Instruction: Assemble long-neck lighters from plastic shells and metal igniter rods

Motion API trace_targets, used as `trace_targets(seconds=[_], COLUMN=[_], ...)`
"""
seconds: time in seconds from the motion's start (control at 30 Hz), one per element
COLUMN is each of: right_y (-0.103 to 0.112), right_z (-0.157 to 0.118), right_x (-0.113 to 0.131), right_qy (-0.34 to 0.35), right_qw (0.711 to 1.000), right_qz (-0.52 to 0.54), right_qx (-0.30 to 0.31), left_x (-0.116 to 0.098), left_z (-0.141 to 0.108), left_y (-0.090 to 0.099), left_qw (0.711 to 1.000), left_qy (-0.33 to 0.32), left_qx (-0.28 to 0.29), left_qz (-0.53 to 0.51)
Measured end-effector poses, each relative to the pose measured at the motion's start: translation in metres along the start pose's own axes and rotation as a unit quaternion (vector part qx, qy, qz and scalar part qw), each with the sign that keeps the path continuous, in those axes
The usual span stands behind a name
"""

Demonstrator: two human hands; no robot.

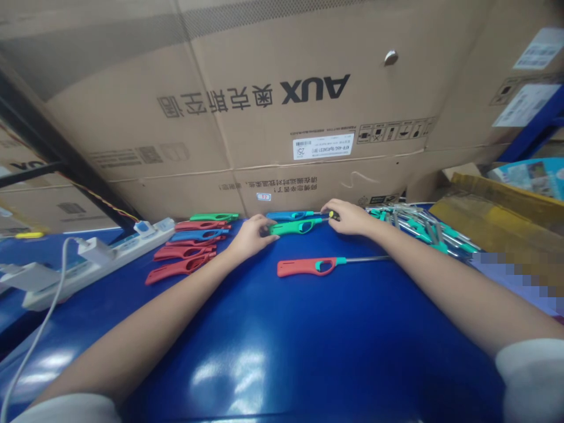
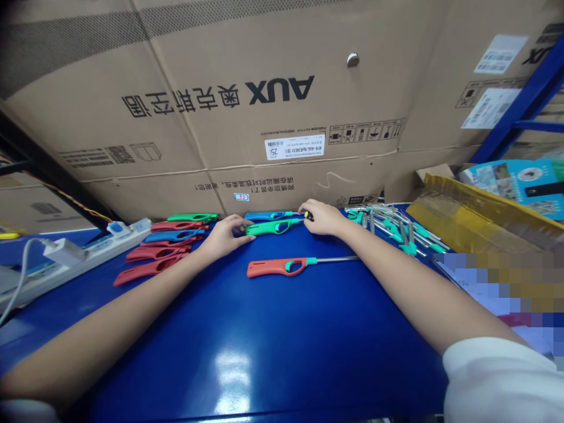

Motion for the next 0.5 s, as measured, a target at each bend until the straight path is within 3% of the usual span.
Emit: trace_targets(seconds=[0.13,0.23,0.4,0.5], right_y=[-0.005,-0.007,-0.009,-0.005], right_z=[0.002,0.008,0.015,0.012], right_x=[-0.013,-0.02,-0.027,-0.025], right_qy=[-0.059,-0.085,-0.091,-0.082], right_qw=[0.998,0.996,0.994,0.995], right_qz=[-0.004,-0.001,0.031,0.035], right_qx=[-0.001,0.005,0.055,0.045], left_x=[0.008,0.019,0.035,0.038], left_z=[0.003,0.006,0.01,0.011], left_y=[0.001,0.004,-0.001,-0.004], left_qw=[0.999,0.996,0.985,0.979], left_qy=[0.037,0.08,0.14,0.155], left_qx=[0.023,0.009,-0.014,-0.02], left_qz=[-0.02,-0.042,-0.104,-0.132])
Point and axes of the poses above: each hand's wrist, its own z-axis towards the middle knuckle, its own y-axis out of the back of the hand, x = y × z, the point moved 6 cm from there along z, towards the middle knuckle, and after that the axes turned 4 degrees about -z, right-handed, at the moved point
